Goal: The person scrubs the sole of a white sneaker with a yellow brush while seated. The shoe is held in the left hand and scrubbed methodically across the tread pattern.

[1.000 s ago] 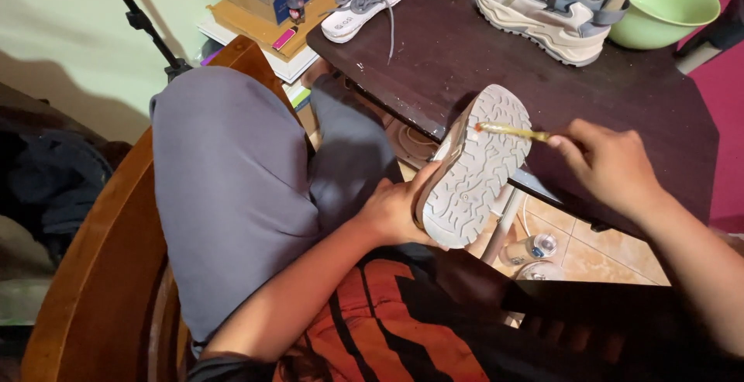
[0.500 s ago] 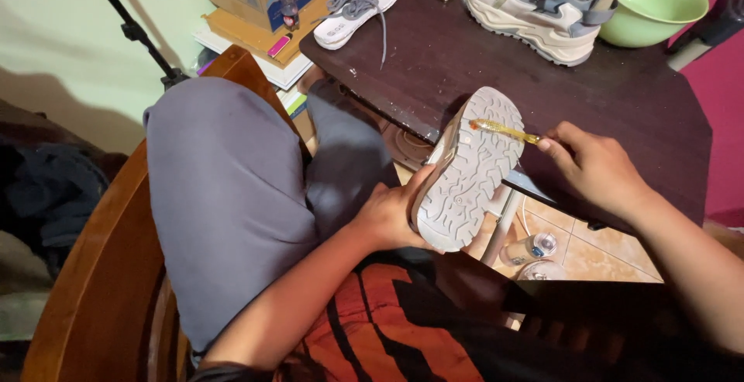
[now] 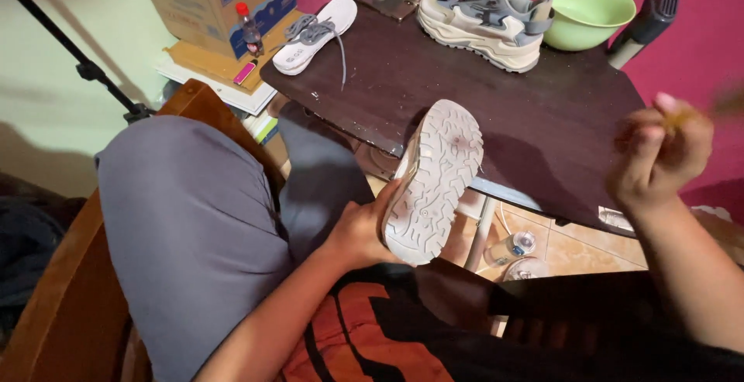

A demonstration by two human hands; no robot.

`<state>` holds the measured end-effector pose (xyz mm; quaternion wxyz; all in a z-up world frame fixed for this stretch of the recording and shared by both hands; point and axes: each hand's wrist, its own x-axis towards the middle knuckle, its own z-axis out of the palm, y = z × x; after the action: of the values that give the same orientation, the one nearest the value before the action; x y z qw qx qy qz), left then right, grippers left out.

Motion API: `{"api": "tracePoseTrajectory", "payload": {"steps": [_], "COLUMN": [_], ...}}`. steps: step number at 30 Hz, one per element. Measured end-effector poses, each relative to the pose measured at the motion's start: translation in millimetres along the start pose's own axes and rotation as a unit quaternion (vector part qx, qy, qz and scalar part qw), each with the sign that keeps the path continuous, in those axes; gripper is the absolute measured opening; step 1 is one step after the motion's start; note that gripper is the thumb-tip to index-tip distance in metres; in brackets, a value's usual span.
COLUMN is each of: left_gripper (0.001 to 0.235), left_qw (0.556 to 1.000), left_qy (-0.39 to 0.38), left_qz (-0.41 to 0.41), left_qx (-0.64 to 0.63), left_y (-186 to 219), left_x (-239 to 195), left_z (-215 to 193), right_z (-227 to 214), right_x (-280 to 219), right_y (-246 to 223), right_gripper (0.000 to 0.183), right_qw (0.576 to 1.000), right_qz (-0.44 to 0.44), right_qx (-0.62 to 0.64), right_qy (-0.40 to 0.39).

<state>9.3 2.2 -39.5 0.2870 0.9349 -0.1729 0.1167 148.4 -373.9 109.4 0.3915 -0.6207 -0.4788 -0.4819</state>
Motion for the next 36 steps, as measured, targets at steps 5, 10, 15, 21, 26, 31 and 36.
{"api": "tracePoseTrajectory", "payload": {"steps": [5, 10, 15, 21, 26, 31, 36], "left_gripper": [0.145, 0.145, 0.14, 0.141, 0.138, 0.139, 0.14], "left_qw": [0.998, 0.996, 0.996, 0.997, 0.997, 0.996, 0.998], "left_qy": [-0.044, -0.06, -0.053, -0.038, -0.051, -0.051, -0.043], "left_qz": [-0.037, -0.041, -0.045, -0.035, -0.04, -0.032, -0.031], "left_qx": [-0.035, -0.051, -0.059, -0.053, -0.051, -0.061, -0.037], "left_y": [10, 9, 15, 11, 14, 12, 9], "left_x": [3, 0, 2, 2, 6, 4, 5], "left_z": [-13, -15, -22, -17, -24, -22, -17], "right_z": [-7, -2, -10, -126, -11, -19, -121], "right_x": [3, 11, 12, 25, 30, 13, -47], "right_y": [-2, 0, -2, 97, -13, -1, 21], "right_gripper": [0.04, 0.022, 0.042, 0.073, 0.043, 0.048, 0.024], "right_qw": [0.985, 0.993, 0.987, 0.846, 0.931, 0.913, 0.361], "right_qz": [0.154, 0.075, 0.118, 0.271, 0.348, 0.377, 0.397], "right_qx": [-0.051, 0.01, -0.039, 0.009, 0.045, 0.051, 0.843], "right_qy": [0.06, 0.091, 0.098, -0.459, 0.1, 0.146, -0.031]}}
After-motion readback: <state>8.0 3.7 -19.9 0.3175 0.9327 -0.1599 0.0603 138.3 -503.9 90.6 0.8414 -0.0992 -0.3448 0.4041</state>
